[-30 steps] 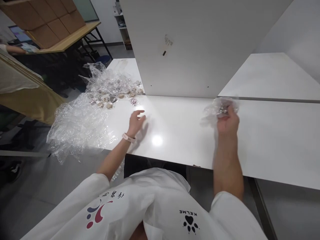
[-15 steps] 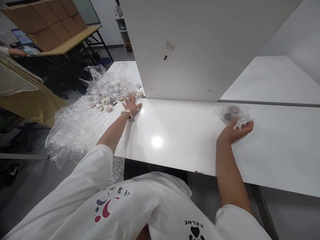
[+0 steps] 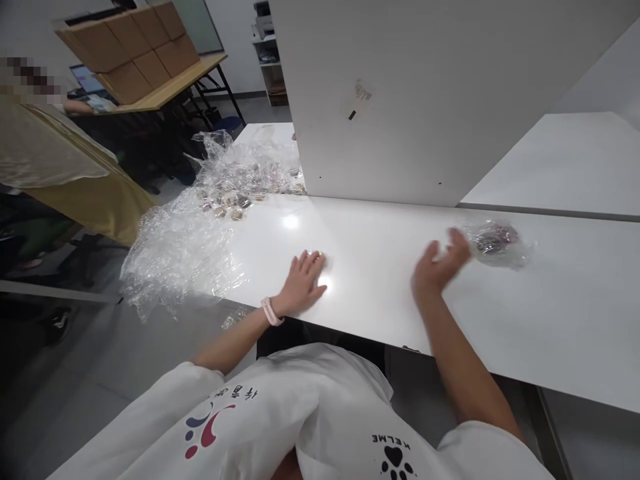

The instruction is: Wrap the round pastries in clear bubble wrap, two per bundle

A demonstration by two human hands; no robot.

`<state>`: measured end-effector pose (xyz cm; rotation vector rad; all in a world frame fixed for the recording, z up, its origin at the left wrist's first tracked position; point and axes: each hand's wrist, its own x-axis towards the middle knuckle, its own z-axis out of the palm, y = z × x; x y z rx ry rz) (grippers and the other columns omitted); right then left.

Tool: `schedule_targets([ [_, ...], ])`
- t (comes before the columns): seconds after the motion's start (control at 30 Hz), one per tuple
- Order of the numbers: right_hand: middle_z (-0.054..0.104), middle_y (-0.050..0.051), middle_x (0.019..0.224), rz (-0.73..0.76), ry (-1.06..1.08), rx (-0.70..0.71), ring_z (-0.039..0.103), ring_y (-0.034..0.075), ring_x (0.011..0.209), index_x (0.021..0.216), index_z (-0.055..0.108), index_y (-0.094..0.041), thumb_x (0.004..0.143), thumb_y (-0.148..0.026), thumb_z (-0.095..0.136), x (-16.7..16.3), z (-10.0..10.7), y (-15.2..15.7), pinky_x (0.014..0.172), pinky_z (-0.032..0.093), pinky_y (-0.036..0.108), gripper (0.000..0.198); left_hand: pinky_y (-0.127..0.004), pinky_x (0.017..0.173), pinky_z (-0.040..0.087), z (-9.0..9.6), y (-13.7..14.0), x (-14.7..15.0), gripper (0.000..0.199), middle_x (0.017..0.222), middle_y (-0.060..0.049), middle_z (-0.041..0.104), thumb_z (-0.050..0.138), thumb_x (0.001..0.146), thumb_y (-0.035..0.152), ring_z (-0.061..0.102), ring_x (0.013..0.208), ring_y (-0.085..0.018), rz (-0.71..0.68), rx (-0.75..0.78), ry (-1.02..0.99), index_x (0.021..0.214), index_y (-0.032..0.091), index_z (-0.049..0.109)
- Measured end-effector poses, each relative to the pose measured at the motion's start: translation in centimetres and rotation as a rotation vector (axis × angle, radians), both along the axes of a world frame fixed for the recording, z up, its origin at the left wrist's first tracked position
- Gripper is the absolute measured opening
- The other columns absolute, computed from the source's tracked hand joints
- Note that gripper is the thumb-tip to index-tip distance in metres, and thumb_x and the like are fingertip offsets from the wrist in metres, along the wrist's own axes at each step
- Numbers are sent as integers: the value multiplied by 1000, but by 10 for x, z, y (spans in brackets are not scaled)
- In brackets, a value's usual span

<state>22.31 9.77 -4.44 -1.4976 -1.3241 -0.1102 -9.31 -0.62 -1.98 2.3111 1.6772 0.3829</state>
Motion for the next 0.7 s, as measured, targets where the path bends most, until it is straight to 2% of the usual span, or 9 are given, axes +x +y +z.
schedule_targets([
  [0.1,64,12,126,435,-272,-95,53,27,122,113,67,-23,96,-34,38,-84,14,20,108,42,47,35,-56,119,27,4,-24,24,57,149,-13,45,57,92,38,34,144,-36,-39,90,-22,144,20,41],
  [0.2,48,7,151,711,-490,-156,37,25,142,115,68,-21,95,-30,46,-170,31,59,114,36,44,31,-50,105,42,9,-32,30,40,132,-13,54,60,92,37,50,122,-32,20,160,-20,127,20,52],
  [0.23,36,8,160,772,-599,-203,27,27,149,120,66,-18,96,-29,44,-196,38,74,117,30,48,34,-48,99,45,11,-33,29,38,132,-13,54,61,92,38,52,118,-31,45,173,2,125,21,53],
  [0.3,25,11,164,824,-682,-261,16,30,153,117,65,-14,98,-28,46,-238,52,106,120,21,53,31,-46,90,47,14,-34,27,39,135,-12,52,64,91,41,53,111,-30,75,189,70,123,21,53],
  [0.4,27,17,162,844,-759,-362,13,35,153,116,64,-9,96,-26,53,-276,70,142,120,15,58,28,-41,79,48,16,-35,24,37,129,-10,58,62,92,48,55,99,-26,62,181,148,117,21,54],
  [0.47,37,21,157,852,-771,-373,19,35,151,122,59,-4,96,-19,52,-283,75,148,118,18,58,31,-37,72,47,15,-35,24,33,114,-8,63,56,95,49,56,91,-24,68,157,157,112,21,56],
  [0.53,46,19,150,871,-772,-339,28,31,147,129,54,-1,97,-14,48,-273,74,136,118,23,53,35,-34,68,46,13,-35,24,31,105,-7,64,52,98,47,58,88,-22,91,136,144,115,21,55],
  [0.63,59,13,137,900,-789,-268,39,24,139,125,57,-5,99,-10,39,-226,63,92,115,29,43,32,-31,63,46,10,-34,25,34,102,-7,63,54,98,41,60,89,-22,126,99,129,125,21,51],
  [0.7,68,11,120,889,-796,-237,50,21,127,110,65,-10,99,-6,34,-178,53,52,108,35,38,33,-29,60,45,11,-37,25,34,102,-8,63,57,95,37,61,91,-22,145,60,115,124,20,52],
])
